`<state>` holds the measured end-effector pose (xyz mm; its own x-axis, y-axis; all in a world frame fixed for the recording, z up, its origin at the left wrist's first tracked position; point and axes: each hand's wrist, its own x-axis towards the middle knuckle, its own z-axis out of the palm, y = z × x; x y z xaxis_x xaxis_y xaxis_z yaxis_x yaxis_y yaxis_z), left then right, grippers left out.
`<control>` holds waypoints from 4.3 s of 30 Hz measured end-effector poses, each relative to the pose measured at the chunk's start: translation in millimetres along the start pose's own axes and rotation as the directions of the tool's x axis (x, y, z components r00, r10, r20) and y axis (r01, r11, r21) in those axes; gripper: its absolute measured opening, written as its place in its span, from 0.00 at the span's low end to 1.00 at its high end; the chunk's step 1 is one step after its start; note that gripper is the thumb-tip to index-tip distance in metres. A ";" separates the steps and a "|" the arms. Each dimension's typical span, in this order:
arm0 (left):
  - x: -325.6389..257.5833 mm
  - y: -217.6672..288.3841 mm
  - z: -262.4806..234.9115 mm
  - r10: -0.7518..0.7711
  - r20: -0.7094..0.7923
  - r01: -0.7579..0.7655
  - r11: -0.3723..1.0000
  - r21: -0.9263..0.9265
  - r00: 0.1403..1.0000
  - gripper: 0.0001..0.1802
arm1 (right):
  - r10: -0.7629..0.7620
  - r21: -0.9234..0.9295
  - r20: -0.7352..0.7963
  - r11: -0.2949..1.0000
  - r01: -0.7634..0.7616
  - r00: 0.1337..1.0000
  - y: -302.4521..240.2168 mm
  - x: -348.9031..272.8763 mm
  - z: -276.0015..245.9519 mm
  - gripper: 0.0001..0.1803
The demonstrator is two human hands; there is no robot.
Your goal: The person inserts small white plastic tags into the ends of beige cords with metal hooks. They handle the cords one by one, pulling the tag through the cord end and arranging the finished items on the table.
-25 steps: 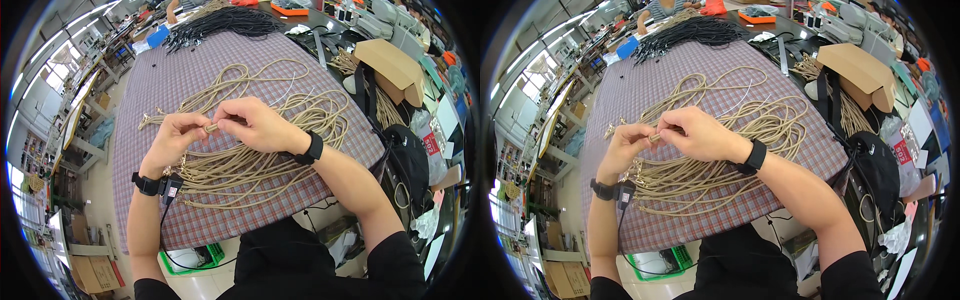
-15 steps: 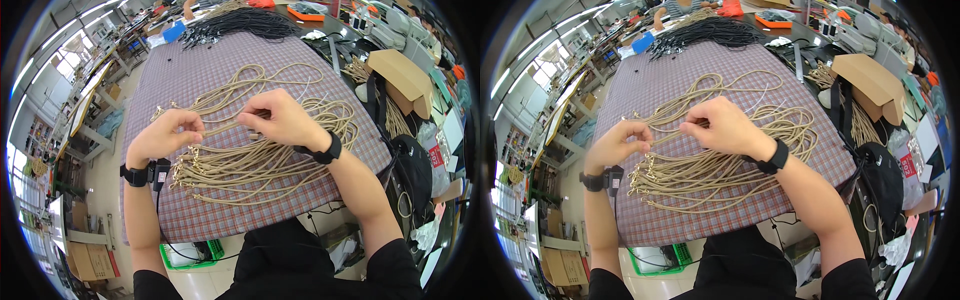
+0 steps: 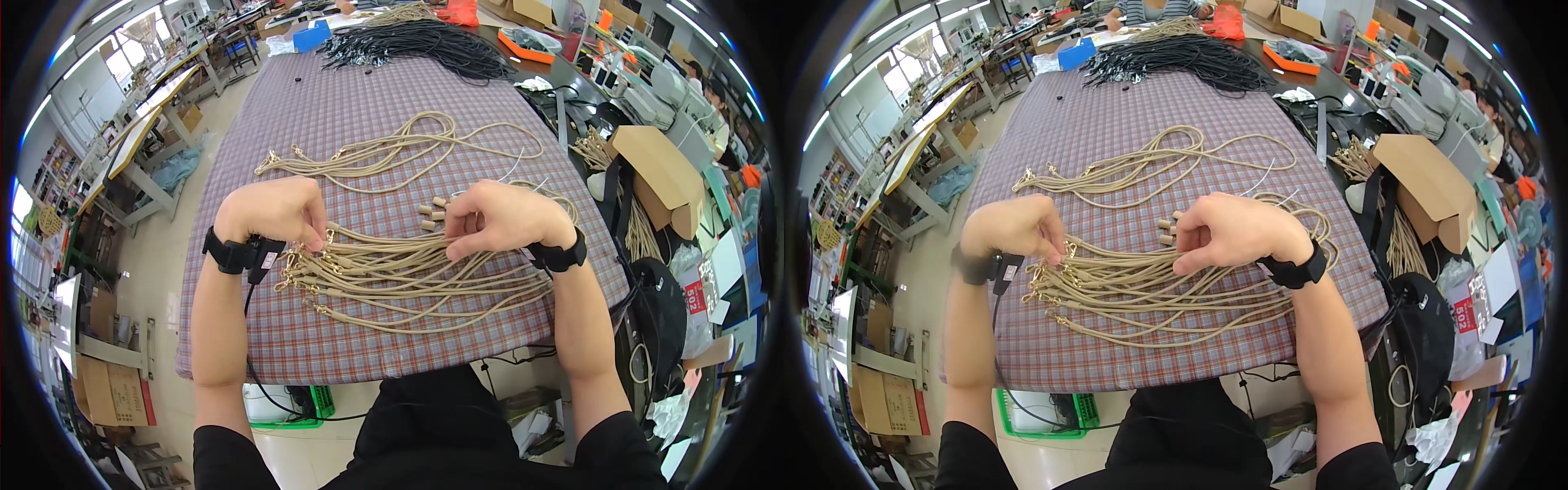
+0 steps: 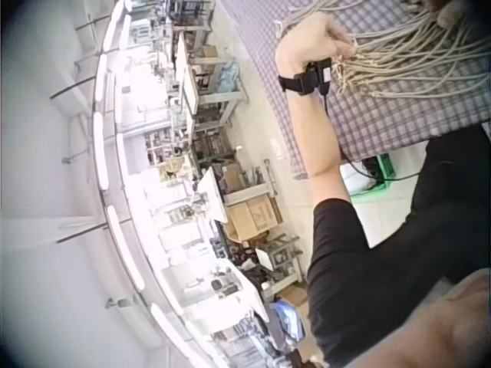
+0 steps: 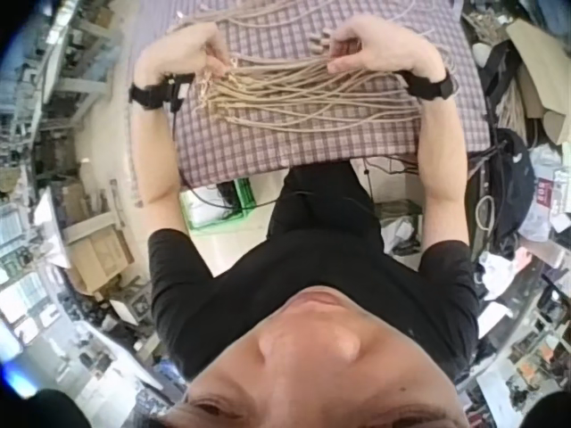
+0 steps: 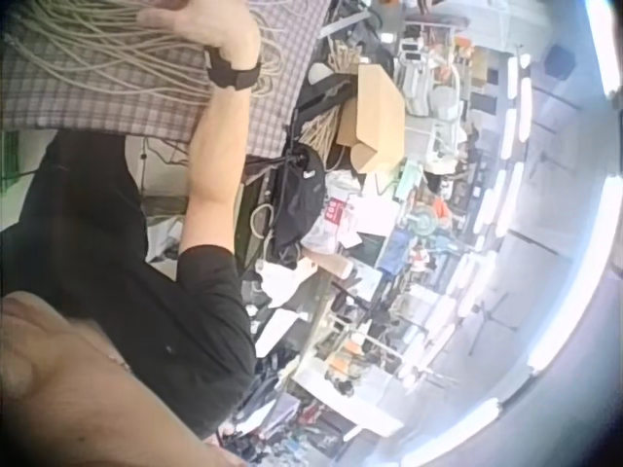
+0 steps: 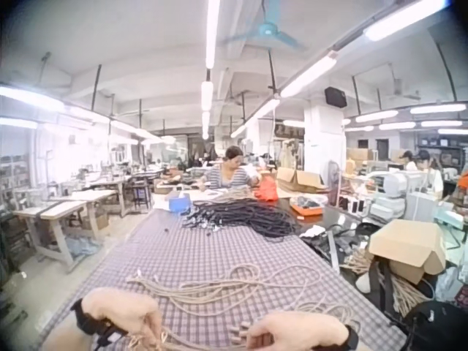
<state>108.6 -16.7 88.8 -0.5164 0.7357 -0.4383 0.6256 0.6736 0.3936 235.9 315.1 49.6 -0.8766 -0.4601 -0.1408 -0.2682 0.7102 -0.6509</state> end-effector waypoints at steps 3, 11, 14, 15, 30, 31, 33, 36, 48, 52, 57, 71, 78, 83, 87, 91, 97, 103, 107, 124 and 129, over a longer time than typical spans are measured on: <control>1.2 -0.9 -1.2 0.034 -0.106 -0.038 0.999 -0.030 0.994 0.17 | -0.014 -0.020 0.009 1.000 0.014 1.000 1.7 -4.6 -2.6 0.16; 44.3 -75.9 16.4 0.059 -0.703 -0.058 0.998 0.026 0.709 0.23 | -0.021 0.029 -0.291 0.999 0.031 0.956 6.3 11.9 8.2 0.13; 73.7 -92.0 34.1 0.162 -0.748 -0.147 0.985 0.087 0.643 0.29 | 0.019 -0.097 -0.350 0.994 -0.056 0.937 8.2 14.7 11.9 0.13; 79.2 -91.1 39.2 0.152 -0.727 -0.118 0.988 0.098 0.669 0.29 | 0.041 -0.130 -0.367 0.987 -0.095 0.929 9.2 14.6 12.7 0.13; 91.0 -85.1 44.2 -0.090 -0.485 0.109 0.994 0.011 0.870 0.34 | 0.311 -0.096 -0.743 0.827 -0.554 0.593 54.3 5.1 -7.1 0.14; 89.5 -84.3 42.3 -0.077 -0.492 0.092 0.996 0.007 0.867 0.33 | 0.322 -0.083 -0.737 0.830 -0.552 0.595 52.7 5.1 -8.1 0.14; 87.2 -82.9 37.6 -0.051 -0.508 0.059 0.998 -0.001 0.860 0.32 | 0.341 -0.072 -0.715 0.832 -0.550 0.610 48.0 5.2 -8.7 0.13; 78.5 -95.2 37.6 0.087 -0.730 -0.069 0.996 0.056 0.678 0.28 | 0.262 -0.096 -0.713 0.882 -0.461 0.650 38.3 13.4 -5.1 0.14; 27.2 69.3 30.6 0.380 -0.750 -0.554 0.832 0.021 0.542 0.12 | -0.426 -0.231 -0.462 0.905 0.358 0.778 28.8 22.6 13.5 0.38; 40.0 67.1 39.8 0.343 -0.781 -0.517 0.855 0.029 0.523 0.08 | -0.420 -0.253 -0.345 0.903 0.348 0.839 27.5 26.9 22.5 0.27; 46.1 52.6 49.0 0.487 -0.463 -0.511 0.856 0.082 0.741 0.17 | -0.395 -0.333 -0.498 0.909 0.250 0.772 40.8 27.8 18.6 0.19; 45.1 82.4 69.3 0.478 -0.491 -0.561 0.828 -0.027 0.729 0.16 | -0.440 -0.431 -0.449 0.869 0.243 0.777 47.4 24.6 20.4 0.10; 19.5 67.6 29.8 0.169 -0.819 -0.469 0.873 -0.134 0.548 0.10 | -0.372 -0.479 -0.746 0.876 -0.056 0.553 59.1 24.3 10.3 0.05; -9.2 32.1 -6.1 0.080 -0.926 -0.100 0.994 0.046 0.368 0.08 | -0.375 -0.537 -0.779 0.813 -0.226 0.502 69.2 24.4 9.6 0.08; -18.5 -19.2 -19.1 0.042 -0.880 0.242 0.954 0.176 0.474 0.08 | -0.073 -0.350 -0.754 0.885 -0.306 0.653 60.5 20.3 3.1 0.09; -7.9 -59.6 -6.2 -0.007 -0.731 0.345 0.885 0.314 0.683 0.09 | -0.134 -0.352 -0.672 0.923 -0.155 0.729 49.3 21.0 7.4 0.11; 26.1 -26.9 26.6 0.294 -0.607 -0.189 0.954 0.232 0.738 0.26 | -0.280 -0.438 -0.533 0.899 0.022 0.798 25.0 23.8 21.6 0.09; 56.0 74.7 67.0 0.222 -0.529 -0.414 0.867 -0.277 0.819 0.15 | -0.321 -0.409 -0.468 0.904 0.120 0.823 25.0 26.1 30.1 0.11; 54.0 66.2 63.9 0.131 -0.699 -0.398 0.887 -0.234 0.703 0.10 | -0.275 -0.352 -0.524 0.932 0.090 0.806 25.2 22.5 22.1 0.12; 72.3 55.4 82.1 -0.075 -0.760 -0.523 0.682 -0.512 0.646 0.09 | -0.212 -0.396 -0.770 0.898 -0.190 0.602 37.3 31.4 19.2 0.06; 78.7 31.6 73.6 -0.172 -0.792 -0.394 0.793 -0.464 0.586 0.10 | -0.272 -0.154 -0.887 0.936 0.316 0.373 21.4 27.0 7.2 0.03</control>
<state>130.7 57.2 7.3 -0.8735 0.3708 0.3156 0.4284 0.2773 0.8600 209.4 314.0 26.5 -0.6088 0.1080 0.7860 -0.5896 0.6012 -0.5393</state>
